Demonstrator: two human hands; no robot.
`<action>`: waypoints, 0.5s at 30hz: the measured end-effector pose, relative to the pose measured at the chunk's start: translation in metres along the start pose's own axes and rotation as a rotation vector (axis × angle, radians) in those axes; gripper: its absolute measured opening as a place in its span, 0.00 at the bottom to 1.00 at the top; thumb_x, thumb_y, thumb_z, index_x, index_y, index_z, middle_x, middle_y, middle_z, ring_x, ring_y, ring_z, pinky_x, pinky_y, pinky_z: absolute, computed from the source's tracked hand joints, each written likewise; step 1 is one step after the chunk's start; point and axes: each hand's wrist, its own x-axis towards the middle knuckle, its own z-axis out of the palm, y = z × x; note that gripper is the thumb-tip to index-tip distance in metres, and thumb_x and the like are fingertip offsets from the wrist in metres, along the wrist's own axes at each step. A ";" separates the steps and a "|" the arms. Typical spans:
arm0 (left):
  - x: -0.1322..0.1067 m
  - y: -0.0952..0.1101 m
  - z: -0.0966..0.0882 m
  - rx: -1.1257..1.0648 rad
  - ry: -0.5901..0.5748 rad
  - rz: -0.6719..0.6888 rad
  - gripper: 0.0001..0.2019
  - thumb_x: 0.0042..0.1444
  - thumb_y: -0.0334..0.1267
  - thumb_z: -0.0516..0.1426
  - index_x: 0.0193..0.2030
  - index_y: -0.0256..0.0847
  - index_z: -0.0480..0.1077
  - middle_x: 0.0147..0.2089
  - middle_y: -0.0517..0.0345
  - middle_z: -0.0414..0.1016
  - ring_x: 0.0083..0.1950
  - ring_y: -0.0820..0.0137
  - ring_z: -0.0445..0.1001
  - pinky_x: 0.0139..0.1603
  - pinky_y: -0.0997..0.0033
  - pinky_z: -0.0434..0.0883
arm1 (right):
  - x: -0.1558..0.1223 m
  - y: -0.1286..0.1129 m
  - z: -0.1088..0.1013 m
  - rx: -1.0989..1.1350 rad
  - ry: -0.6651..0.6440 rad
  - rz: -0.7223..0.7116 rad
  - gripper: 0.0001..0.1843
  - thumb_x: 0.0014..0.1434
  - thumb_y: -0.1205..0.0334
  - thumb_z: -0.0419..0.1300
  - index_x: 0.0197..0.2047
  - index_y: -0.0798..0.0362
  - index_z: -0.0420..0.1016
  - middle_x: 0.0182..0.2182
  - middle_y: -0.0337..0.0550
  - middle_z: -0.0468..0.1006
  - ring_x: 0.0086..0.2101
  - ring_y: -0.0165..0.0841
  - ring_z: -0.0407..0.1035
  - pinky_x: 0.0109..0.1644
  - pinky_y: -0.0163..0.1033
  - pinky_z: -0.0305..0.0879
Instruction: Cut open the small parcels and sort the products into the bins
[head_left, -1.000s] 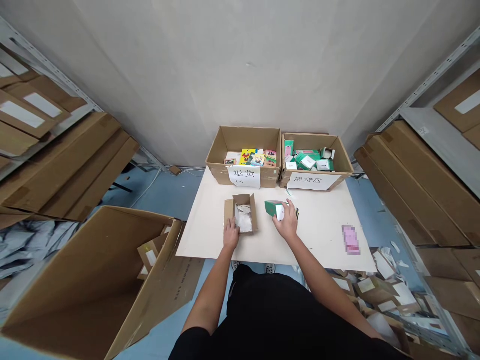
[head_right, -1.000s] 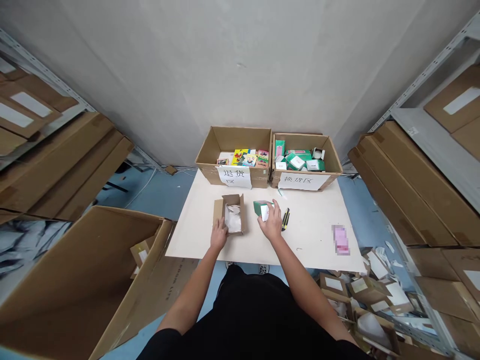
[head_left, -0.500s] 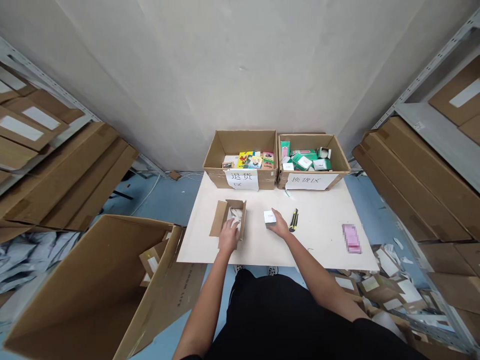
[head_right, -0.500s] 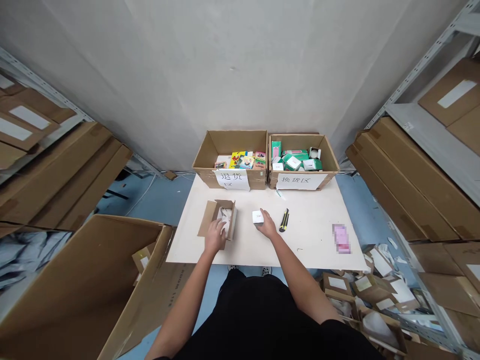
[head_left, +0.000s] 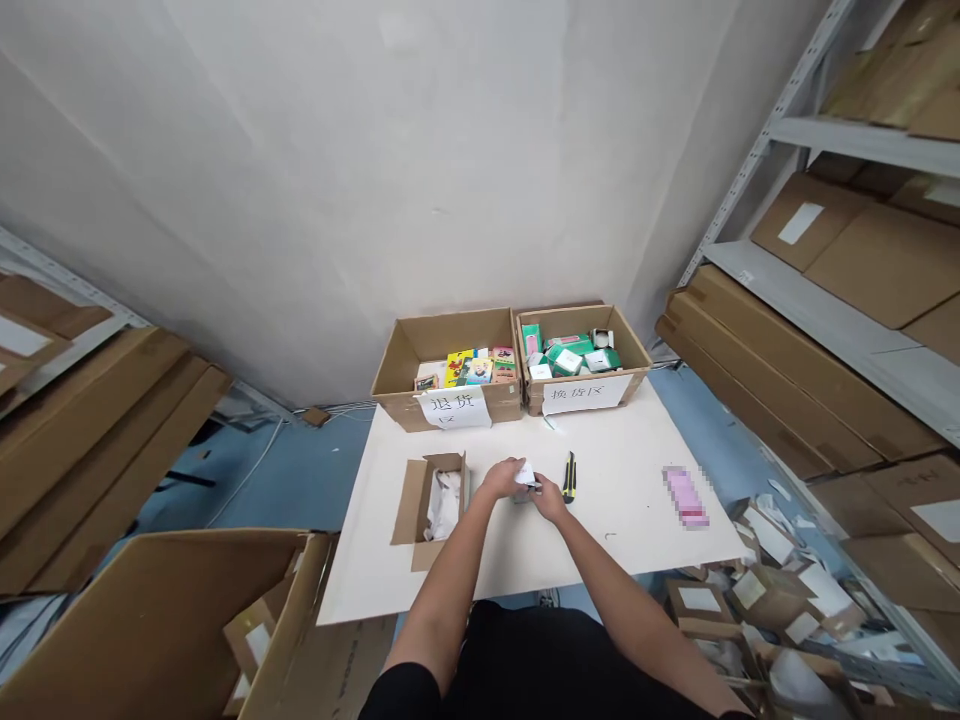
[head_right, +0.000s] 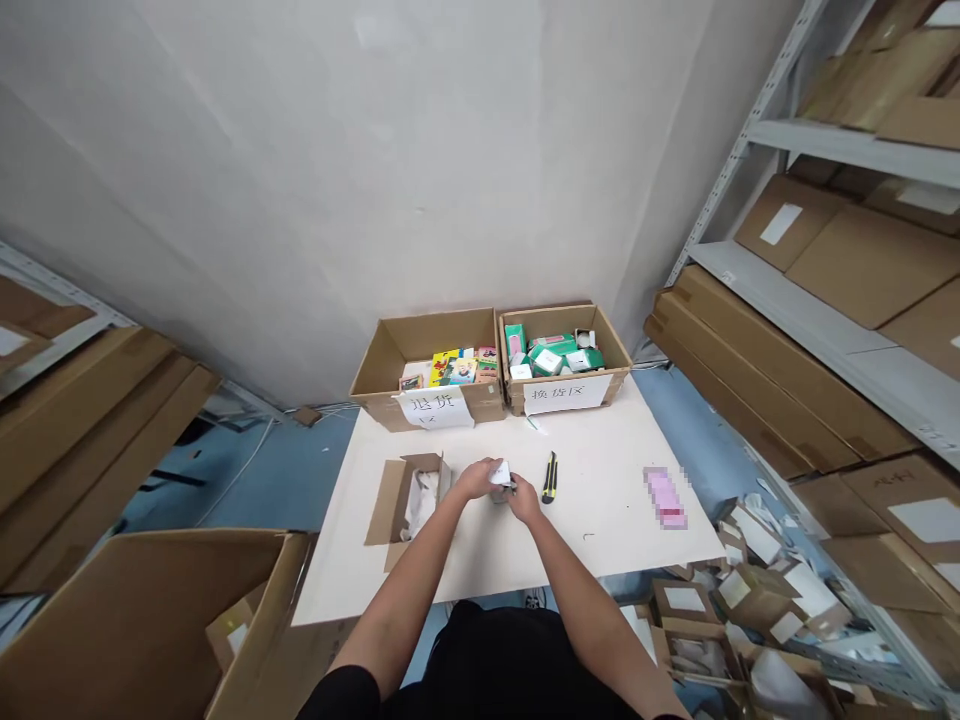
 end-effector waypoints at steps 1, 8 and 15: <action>0.003 -0.004 -0.004 -0.024 0.011 -0.008 0.29 0.55 0.40 0.67 0.65 0.43 0.75 0.60 0.45 0.81 0.61 0.56 0.80 0.64 0.61 0.74 | 0.000 -0.001 -0.001 0.003 -0.006 -0.002 0.29 0.50 0.73 0.60 0.56 0.51 0.79 0.49 0.48 0.86 0.44 0.45 0.83 0.53 0.48 0.77; 0.014 -0.018 0.004 -0.262 0.338 -0.309 0.38 0.60 0.45 0.65 0.74 0.31 0.61 0.58 0.39 0.81 0.58 0.55 0.80 0.58 0.54 0.77 | -0.001 -0.017 -0.010 -0.028 0.055 0.047 0.25 0.53 0.61 0.66 0.56 0.54 0.77 0.53 0.52 0.83 0.46 0.45 0.81 0.52 0.48 0.76; 0.006 -0.012 0.032 -0.313 0.394 -0.187 0.16 0.64 0.42 0.60 0.55 0.40 0.80 0.70 0.42 0.71 0.70 0.53 0.71 0.72 0.55 0.67 | 0.010 -0.035 -0.008 -0.211 0.100 0.059 0.26 0.62 0.59 0.62 0.63 0.50 0.69 0.47 0.47 0.83 0.46 0.42 0.79 0.52 0.42 0.72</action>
